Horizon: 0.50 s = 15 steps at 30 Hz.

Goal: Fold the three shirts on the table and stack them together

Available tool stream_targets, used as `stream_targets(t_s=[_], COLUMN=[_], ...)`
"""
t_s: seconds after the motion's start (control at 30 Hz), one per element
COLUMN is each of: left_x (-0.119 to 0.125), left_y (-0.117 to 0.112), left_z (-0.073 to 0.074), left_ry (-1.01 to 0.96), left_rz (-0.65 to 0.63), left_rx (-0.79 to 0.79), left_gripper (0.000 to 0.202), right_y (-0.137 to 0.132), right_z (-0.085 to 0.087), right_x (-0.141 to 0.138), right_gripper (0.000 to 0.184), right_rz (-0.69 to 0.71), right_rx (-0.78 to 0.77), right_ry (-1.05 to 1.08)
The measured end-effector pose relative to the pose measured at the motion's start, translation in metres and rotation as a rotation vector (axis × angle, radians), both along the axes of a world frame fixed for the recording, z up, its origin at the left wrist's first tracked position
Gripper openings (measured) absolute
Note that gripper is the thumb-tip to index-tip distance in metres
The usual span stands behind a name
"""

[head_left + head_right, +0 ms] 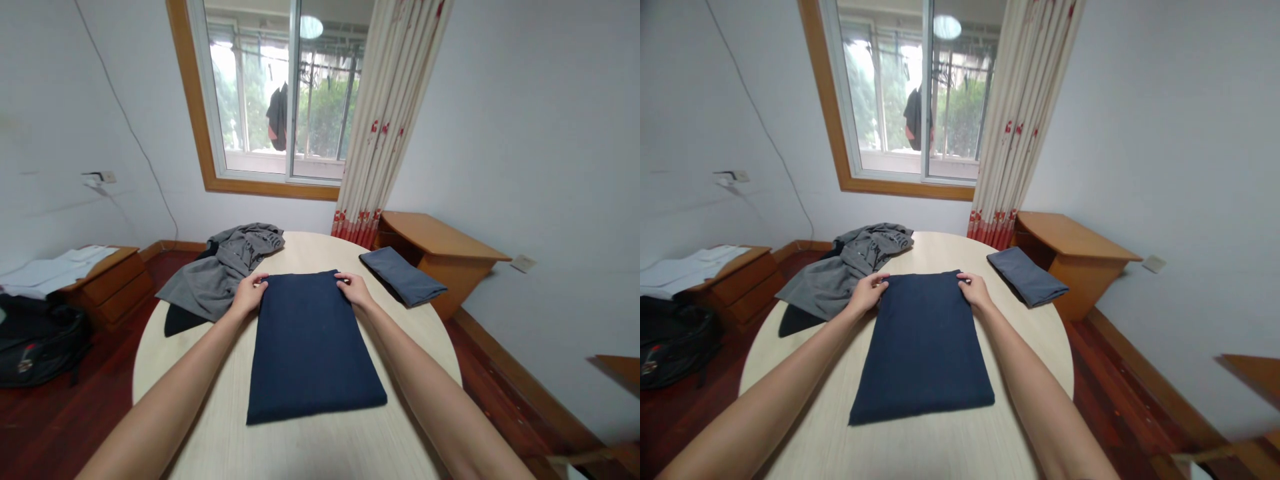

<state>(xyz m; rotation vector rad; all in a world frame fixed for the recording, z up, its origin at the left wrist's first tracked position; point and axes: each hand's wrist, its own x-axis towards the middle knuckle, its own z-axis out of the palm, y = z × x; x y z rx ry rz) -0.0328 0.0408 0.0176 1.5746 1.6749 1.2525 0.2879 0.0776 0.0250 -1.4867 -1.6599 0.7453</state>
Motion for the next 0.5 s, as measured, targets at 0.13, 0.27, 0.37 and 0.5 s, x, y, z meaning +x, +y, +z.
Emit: stream_targets(t_s=[0.13,0.27,0.37,0.5], left_x=[0.021,0.067,0.081,0.061], left_y=[-0.032,-0.069,-0.079,-0.065], left_z=[0.009,0.004,-0.011,-0.026], left_ry=[0.393,0.745,0.844,0.875], left_rz=[-0.02,-0.309,-0.363,-0.311], left_rx=[0.103,0.204,0.078,-0.071], left_gripper=[0.045,0.048,0.054,0.068], right_y=[-0.025,-0.065,-0.078,-0.066], right_z=[0.004,0.0,-0.009,-0.02], right_x=[-0.018,-0.06,-0.077,-0.06], right_gripper=[0.044,0.055,0.06,0.069], right_rz=[0.056,0.335,0.429,0.334], right_rx=[0.158,0.213,0.151,0.054], right_ry=[-0.484,-0.696,-0.764,-0.753])
